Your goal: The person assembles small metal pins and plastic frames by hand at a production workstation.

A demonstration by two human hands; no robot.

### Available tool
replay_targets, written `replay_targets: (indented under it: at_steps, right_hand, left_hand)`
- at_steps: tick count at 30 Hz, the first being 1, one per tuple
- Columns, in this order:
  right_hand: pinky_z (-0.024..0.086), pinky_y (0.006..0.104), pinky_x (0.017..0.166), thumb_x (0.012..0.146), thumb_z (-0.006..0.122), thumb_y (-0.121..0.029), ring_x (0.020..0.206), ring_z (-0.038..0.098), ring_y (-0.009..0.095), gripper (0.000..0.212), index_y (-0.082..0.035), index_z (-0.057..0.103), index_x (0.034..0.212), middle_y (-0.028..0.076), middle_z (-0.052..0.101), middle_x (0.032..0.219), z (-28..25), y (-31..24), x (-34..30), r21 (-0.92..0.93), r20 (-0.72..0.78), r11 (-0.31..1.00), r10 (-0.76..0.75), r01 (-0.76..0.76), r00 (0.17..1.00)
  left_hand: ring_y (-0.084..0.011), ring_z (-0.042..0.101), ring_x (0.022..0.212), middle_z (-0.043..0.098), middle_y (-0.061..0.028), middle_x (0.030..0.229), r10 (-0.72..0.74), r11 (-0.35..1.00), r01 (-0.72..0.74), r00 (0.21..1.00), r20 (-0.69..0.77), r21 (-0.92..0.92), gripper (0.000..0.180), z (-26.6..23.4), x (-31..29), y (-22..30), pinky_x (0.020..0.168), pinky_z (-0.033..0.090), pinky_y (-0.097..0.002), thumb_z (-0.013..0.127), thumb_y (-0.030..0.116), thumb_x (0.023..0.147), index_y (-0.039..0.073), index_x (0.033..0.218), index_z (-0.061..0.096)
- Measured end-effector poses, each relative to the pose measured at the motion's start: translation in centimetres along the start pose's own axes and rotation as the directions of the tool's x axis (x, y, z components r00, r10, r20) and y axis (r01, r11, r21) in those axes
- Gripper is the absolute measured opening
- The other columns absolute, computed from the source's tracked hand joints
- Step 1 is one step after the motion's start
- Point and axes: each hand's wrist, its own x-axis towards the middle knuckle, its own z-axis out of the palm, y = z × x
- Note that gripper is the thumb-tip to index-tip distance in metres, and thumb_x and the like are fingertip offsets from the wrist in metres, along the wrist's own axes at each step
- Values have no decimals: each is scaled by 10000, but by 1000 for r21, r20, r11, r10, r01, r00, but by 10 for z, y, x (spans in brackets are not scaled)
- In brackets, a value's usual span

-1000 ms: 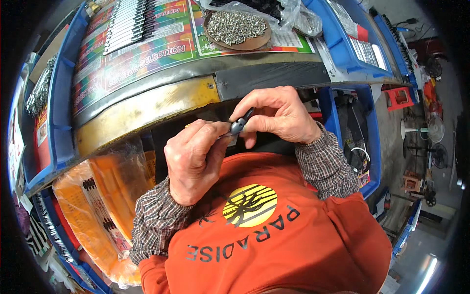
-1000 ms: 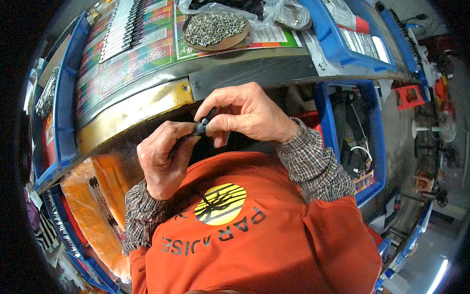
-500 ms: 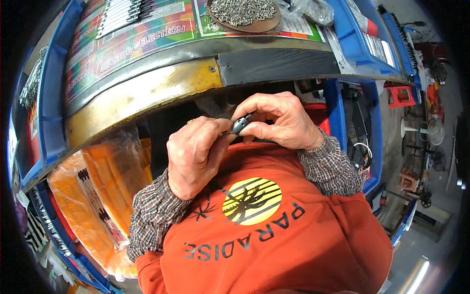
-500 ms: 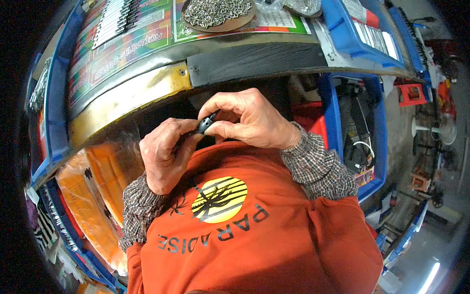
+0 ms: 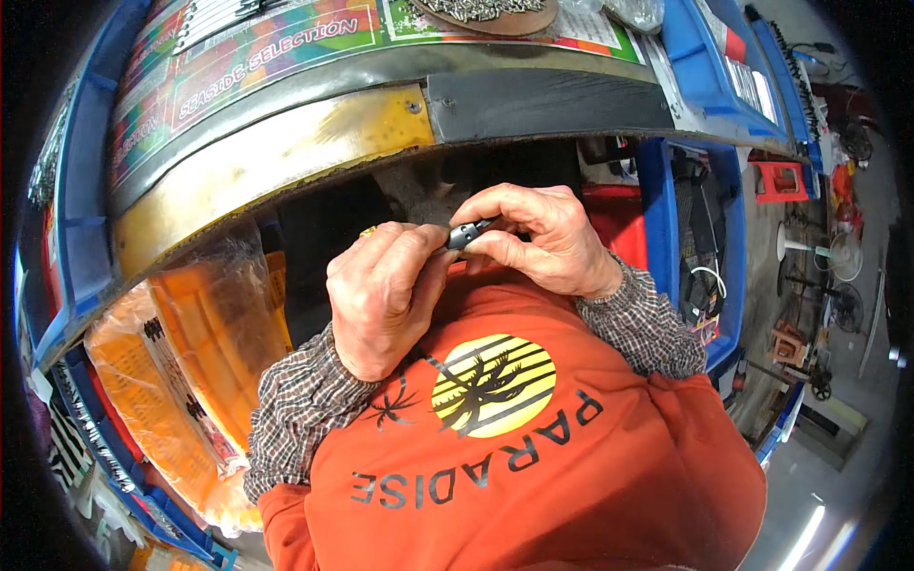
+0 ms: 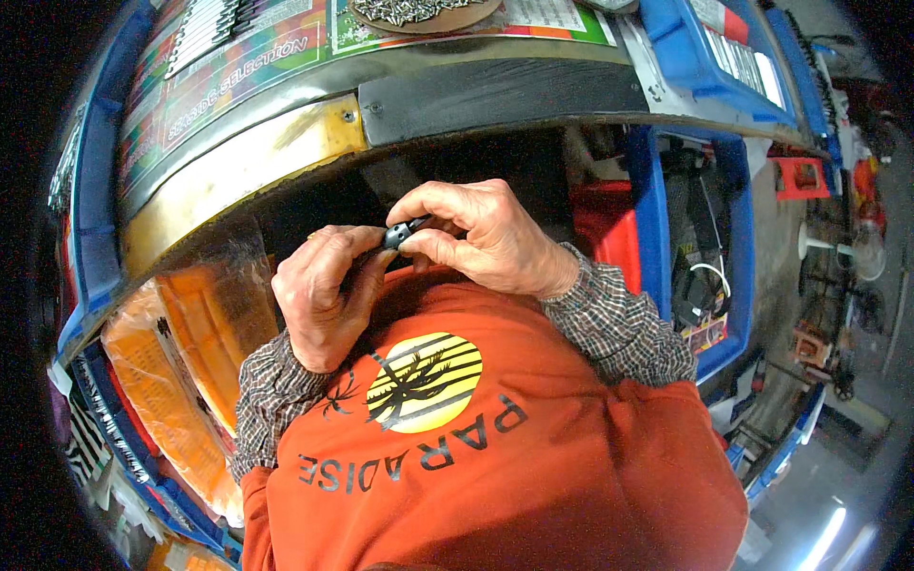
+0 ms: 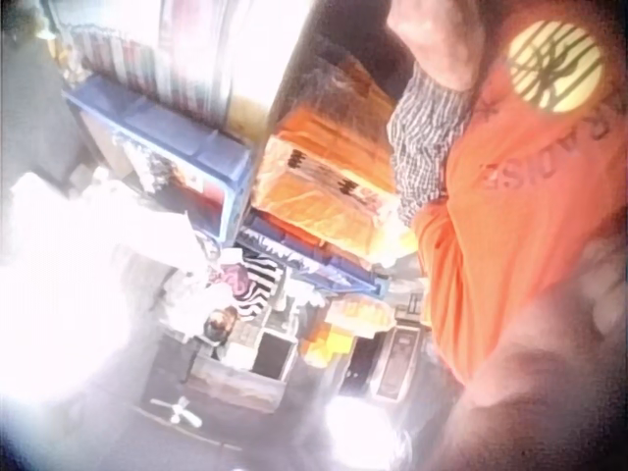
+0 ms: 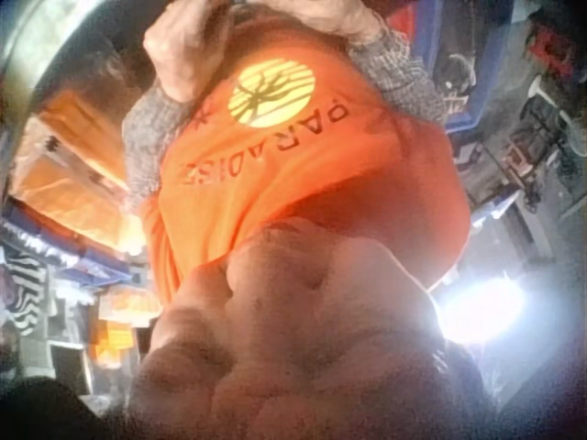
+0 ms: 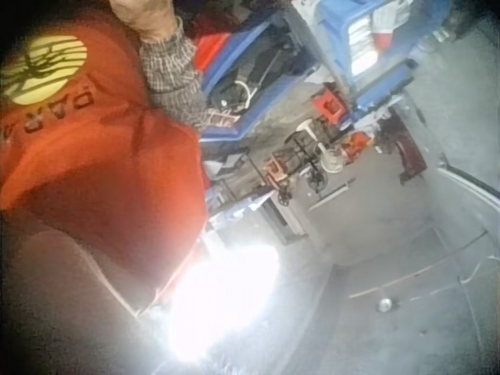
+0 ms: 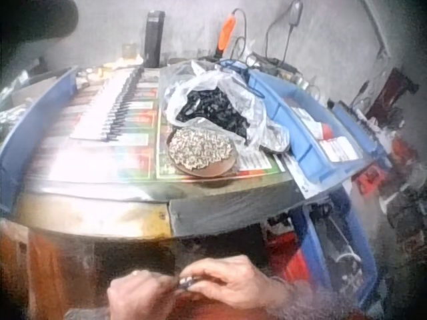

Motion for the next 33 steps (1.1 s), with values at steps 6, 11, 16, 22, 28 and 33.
replay_targets:
  at_steps: [6,11,16,22,28,33]
  right_hand:
    - [523,226,587,850,611,-39,679,649,109,142,28,591,974,76,636,776,2,5,-3,49,-21,999,10,-9,1000]
    - [518,221,579,851,611,-38,673,646,102,136,28,590,968,70,632,767,5,7,-6,62,-45,998,6,-4,999]
    - [516,220,581,846,616,-34,662,639,95,136,30,590,963,79,627,777,10,12,-9,15,-116,1000,-20,22,993]
    - [526,219,597,852,609,-29,678,641,97,137,35,590,972,71,633,804,10,11,-10,130,-103,991,39,-25,994]
    - [530,218,599,854,609,-31,680,643,95,135,38,594,969,68,634,810,11,8,-6,140,-117,990,40,-24,992]
    - [517,218,605,851,610,-31,686,636,92,139,38,595,971,68,630,803,8,2,1,80,-135,997,-15,26,991]
  left_hand:
    - [-243,544,554,539,-87,659,-2,1000,3,1000,-19,17,213,5,-2,1,498,443,-323,692,-24,649,33,829,595]
    - [-241,550,558,547,-88,661,18,999,-17,999,-33,27,209,8,-2,-2,501,447,-321,690,-26,648,31,825,593]
    - [-244,620,643,634,-112,753,-68,997,66,996,51,41,186,3,-2,1,582,488,-301,701,-18,690,25,845,610]
    - [-240,621,641,630,-112,742,-25,999,23,997,74,30,197,0,2,-2,576,486,-297,711,-20,676,22,842,612]
    - [-240,618,634,624,-110,735,-29,1000,29,996,89,-2,200,-3,5,-4,572,482,-302,716,-16,667,23,835,616]
    - [-232,555,568,552,-74,684,51,999,-51,998,-22,9,239,-1,11,-5,510,451,-321,701,-17,631,38,833,587]
